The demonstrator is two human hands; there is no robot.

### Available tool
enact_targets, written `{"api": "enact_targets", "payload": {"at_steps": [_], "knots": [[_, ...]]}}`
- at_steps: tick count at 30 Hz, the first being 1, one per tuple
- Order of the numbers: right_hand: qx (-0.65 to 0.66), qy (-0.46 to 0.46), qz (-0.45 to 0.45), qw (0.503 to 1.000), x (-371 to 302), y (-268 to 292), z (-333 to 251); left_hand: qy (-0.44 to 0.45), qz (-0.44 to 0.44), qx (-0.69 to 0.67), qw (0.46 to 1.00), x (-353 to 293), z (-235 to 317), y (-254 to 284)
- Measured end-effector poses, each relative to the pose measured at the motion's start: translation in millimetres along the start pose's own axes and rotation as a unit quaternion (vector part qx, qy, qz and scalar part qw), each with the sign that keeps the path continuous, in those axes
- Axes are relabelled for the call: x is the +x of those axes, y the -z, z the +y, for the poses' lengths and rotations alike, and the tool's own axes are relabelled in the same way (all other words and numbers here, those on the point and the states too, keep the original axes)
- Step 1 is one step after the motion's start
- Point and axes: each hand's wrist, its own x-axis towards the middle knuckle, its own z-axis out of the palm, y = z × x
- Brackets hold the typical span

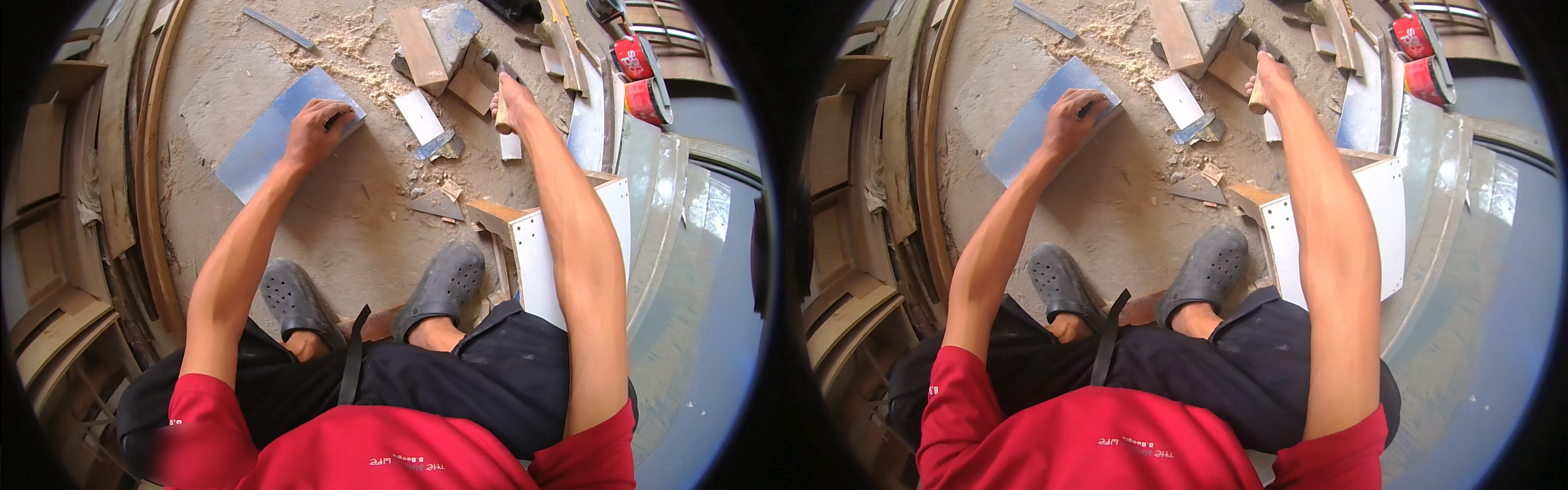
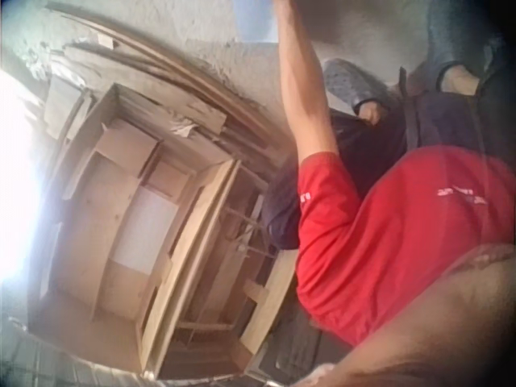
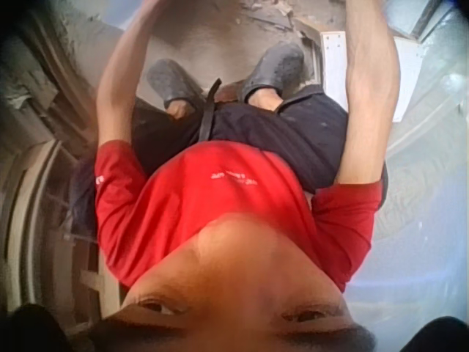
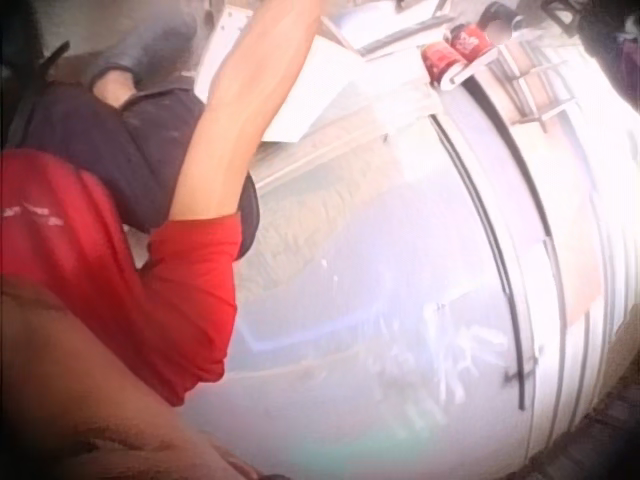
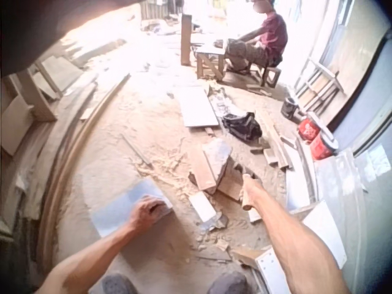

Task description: The person sits on the floor and assembles small wooden pieces. They align a white rectangular piece with a wooden frame, then use a hammer to drive nails into the assembly. The person repeats this process with another piece, securing it with nails.

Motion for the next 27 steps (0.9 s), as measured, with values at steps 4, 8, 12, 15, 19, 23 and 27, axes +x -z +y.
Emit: {"api": "enact_targets", "payload": {"at_steps": [4,8,12,15,19,23,27], "knots": [[0.111,-0.01,0.015,0.994,-61.6,-22.7,8.4,-0.007,-0.005,-0.018,1.0,-3.6,-6.1,3.2],[0.107,0.023,0.052,0.993,-100.1,-55.9,42.2,-0.022,0.002,-0.03,0.999,-5.3,-10.9,5.6],[-0.013,0.02,0.137,0.99,-96.6,-75.3,92.0,-0.032,0.011,-0.038,0.999,-1.7,-5.7,3.1],[-0.18,0.033,0.198,0.963,-91.8,-76.7,102.8,-0.03,0.012,-0.043,0.999,-1.9,-7.3,0.4],[-0.302,0.094,0.248,0.916,-82.3,-75.2,118.0,-0.044,0.02,-0.051,0.998,-0.7,-9.1,-3.2],[-0.338,0.362,0.237,0.836,-105.0,-96.2,115.8,-0.039,0.024,-0.041,0.998,-4.8,-15.0,-2.9],[-0.181,0.415,-0.164,0.877,-96.0,-118.3,104.7,-0.039,0.01,-0.033,0.999,0.8,-5.9,-0.1]]}}
